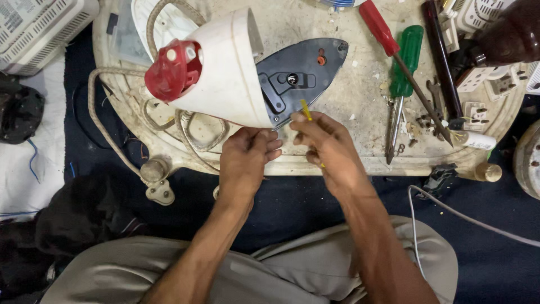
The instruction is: The person disassembles a white and red electric iron by removing screws from the soleplate using a yellow screwdriver. They separate the soleplate from the main body, revealing the internal components, and then reattach the soleplate.
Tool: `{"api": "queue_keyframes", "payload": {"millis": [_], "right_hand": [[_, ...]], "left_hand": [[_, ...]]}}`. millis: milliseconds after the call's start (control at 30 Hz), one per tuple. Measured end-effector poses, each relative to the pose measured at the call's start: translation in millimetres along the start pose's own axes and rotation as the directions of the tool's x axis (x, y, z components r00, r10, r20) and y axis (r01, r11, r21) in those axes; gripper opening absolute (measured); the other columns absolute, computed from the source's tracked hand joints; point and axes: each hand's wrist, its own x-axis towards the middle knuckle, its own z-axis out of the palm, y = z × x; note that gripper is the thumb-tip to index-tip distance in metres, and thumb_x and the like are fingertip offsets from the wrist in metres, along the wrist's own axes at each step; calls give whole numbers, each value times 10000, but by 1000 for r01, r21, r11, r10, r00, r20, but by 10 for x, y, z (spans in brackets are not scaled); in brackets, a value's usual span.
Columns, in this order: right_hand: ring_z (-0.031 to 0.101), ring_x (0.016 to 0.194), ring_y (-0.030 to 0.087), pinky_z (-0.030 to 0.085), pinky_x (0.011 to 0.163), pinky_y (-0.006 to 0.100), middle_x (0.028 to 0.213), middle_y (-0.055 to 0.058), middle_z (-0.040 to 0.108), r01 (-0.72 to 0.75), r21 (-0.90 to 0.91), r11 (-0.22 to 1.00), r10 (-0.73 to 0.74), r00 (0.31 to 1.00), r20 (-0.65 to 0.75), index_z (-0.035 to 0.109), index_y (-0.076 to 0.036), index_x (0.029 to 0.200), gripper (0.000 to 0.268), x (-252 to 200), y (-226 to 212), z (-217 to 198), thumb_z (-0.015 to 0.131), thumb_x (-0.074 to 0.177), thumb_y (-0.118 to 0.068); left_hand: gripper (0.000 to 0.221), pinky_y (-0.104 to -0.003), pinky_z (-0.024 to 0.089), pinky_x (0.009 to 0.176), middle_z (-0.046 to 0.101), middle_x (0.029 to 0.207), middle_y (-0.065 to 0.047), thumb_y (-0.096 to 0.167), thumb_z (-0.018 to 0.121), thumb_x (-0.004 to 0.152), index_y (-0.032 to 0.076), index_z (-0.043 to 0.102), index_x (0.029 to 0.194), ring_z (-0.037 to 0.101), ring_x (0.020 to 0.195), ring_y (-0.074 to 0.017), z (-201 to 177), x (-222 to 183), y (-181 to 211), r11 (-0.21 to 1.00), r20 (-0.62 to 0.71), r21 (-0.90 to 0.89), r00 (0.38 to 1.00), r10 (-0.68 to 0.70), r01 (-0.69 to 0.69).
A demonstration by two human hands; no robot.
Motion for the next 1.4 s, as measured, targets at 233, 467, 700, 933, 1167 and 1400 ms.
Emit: {"api": "queue_keyframes", "payload": {"millis": [233,467,700,933,1167,1400], "right_hand": [[470,734,80,371,580,207,867,-4,568,78,-150,986,-70,996,59,746,-81,1264,330,-224,-5,-142,630,966,-163],[656,798,117,524,697,235,958,38,699,-37,380,924,-19,990,142,684,-16,1255,354,-271,-18,-207,693,919,-128],[675,854,128,568,762,265,970,36,689,-285,594,753,78,934,349,694,-37,1180,263,-140,73,-304,709,959,-180],[688,930,114,573,795,261,1083,27,720,-9,493,870,-85,982,167,628,-52,1329,369,-136,171,-259,596,1001,-219],[692,1109,180,566,945,279,1218,64,700,730,-338,594,-676,681,281,625,-5,1335,343,-106,39,-243,690,999,-39],[721,842,183,545,622,313,1233,119,726,677,-516,524,-620,719,314,729,-4,1083,212,44,-102,-155,694,873,-6]], "left_hand": [[194,-344,650,720,726,930,-205,73,592,963,-74,647,1078,741,780,-257,55,-76,10,989,58,144,998,20,-29],[454,-432,592,750,705,1056,-182,98,683,938,-17,485,1331,744,906,-360,240,-588,172,543,416,521,751,512,-658],[421,-423,590,842,676,1197,-157,107,688,910,73,612,1323,703,1003,-329,225,-710,561,-45,651,578,427,627,-815],[361,-406,583,973,639,1301,-160,114,674,969,12,590,1305,671,1184,-337,305,-706,820,-183,678,533,288,677,-826],[339,-409,571,917,676,1135,-158,33,639,1035,-15,541,1356,681,1077,-309,296,-751,1206,-51,588,580,375,717,-813],[266,-367,581,760,703,915,-122,82,697,826,-3,630,1069,684,955,-286,345,-452,1368,-495,781,582,275,560,-645]]}}
